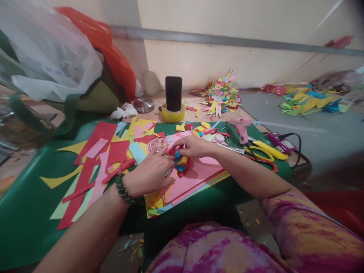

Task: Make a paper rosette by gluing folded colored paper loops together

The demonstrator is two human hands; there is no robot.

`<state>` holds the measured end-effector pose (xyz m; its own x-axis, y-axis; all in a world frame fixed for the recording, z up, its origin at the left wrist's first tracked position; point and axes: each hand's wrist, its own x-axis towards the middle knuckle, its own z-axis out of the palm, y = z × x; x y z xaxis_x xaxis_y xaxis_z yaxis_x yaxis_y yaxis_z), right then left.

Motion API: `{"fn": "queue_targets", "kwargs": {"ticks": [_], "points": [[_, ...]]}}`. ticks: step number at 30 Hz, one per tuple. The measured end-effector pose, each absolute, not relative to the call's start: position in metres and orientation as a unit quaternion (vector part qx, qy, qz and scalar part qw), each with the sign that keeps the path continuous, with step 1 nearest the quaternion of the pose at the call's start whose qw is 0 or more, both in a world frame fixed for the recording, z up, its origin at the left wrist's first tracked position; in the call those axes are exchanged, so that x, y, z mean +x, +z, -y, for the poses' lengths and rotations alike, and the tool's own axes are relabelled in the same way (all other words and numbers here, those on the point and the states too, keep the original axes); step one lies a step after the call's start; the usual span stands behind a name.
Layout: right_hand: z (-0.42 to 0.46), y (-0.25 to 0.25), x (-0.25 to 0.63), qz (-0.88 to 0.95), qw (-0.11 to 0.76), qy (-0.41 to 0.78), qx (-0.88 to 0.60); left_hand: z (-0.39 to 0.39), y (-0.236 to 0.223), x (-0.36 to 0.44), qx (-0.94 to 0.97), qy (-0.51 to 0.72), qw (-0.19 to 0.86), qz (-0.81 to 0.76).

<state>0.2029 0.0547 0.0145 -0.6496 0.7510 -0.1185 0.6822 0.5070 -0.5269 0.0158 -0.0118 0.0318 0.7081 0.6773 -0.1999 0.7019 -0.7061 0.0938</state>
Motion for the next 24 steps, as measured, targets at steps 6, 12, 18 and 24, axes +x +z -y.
{"fn": "queue_targets", "kwargs": {"ticks": [6,12,18,24], "points": [[-0.0614,0.0161,0.2117,0.892,0.038,0.287,-0.346,0.0126,0.0318,0.0156,0.918,-0.073,0.091,-0.379],[-0.0591,0.0178,0.2141,0.886,0.056,0.284,-0.363,0.0141,0.0340,0.0164,0.914,-0.074,0.094,-0.387],[-0.0601,0.0118,0.2095,0.870,0.088,0.283,-0.394,0.0139,0.0332,0.0158,0.914,-0.067,0.101,-0.386],[-0.0618,0.0125,0.2101,0.867,0.112,0.278,-0.398,0.0116,0.0287,0.0136,0.919,-0.064,0.100,-0.377]]}}
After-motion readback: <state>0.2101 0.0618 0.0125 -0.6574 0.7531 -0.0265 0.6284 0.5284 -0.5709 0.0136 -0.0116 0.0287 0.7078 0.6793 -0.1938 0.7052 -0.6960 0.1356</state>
